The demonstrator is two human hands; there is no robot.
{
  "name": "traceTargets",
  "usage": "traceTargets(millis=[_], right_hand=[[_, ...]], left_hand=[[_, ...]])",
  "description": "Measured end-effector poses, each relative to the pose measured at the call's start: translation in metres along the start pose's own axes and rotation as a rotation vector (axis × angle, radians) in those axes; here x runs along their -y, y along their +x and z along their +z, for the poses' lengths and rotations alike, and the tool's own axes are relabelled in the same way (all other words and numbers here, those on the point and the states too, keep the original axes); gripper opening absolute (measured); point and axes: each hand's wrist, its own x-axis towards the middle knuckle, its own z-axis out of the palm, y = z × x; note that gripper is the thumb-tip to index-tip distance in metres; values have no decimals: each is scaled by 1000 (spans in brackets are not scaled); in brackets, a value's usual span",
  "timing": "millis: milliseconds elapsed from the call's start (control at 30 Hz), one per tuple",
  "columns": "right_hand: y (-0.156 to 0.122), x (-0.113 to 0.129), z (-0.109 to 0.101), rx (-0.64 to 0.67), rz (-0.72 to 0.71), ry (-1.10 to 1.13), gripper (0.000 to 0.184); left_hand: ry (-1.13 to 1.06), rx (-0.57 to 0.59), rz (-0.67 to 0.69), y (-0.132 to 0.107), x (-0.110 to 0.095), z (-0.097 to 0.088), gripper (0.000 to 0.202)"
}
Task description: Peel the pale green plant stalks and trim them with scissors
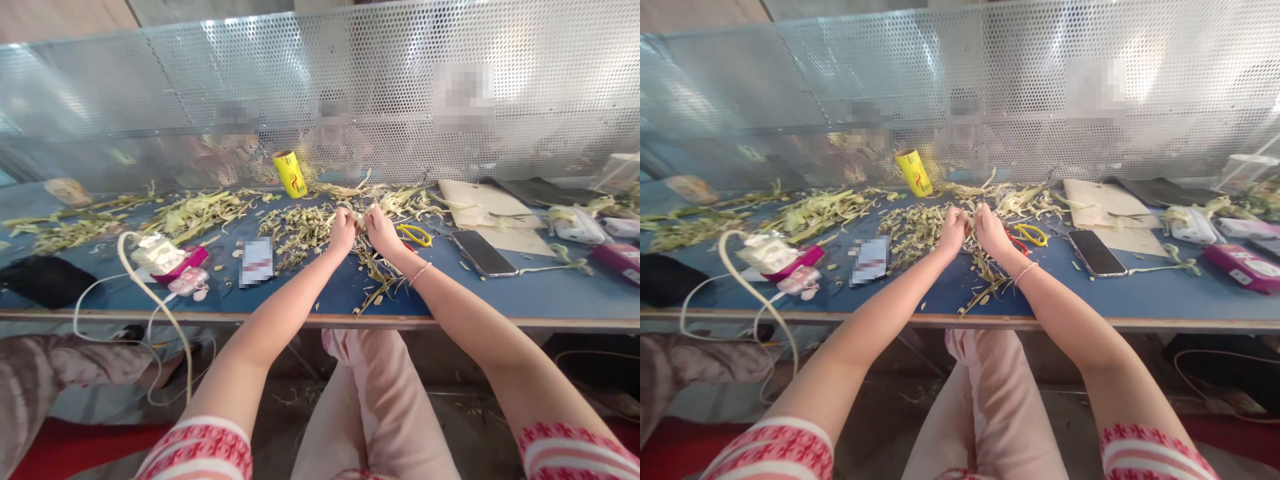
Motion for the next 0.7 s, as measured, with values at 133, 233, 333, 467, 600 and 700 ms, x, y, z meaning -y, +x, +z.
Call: traceTargets(millis=[133, 233, 333, 467, 600, 700], right_hand=[[-2, 2, 1, 2, -30, 65, 7], [-3, 6, -1, 10, -16, 108, 9], [-4, 8, -2, 7, -1, 140, 11], [-6, 8, -1, 31, -10, 150, 14], [-7, 9, 1, 54, -46, 163, 14], [-6, 9, 3, 59, 31, 143, 13]], left_hand=[[-155, -51, -61, 5, 4, 0, 12], [-215, -72, -90, 7, 6, -1, 13], [-251, -88, -131, 6, 4, -2, 17], [-303, -103, -180, 3, 2, 0, 18], [-187, -158, -78, 3, 0, -3, 16], [-66, -156, 60, 0, -5, -8, 15]])
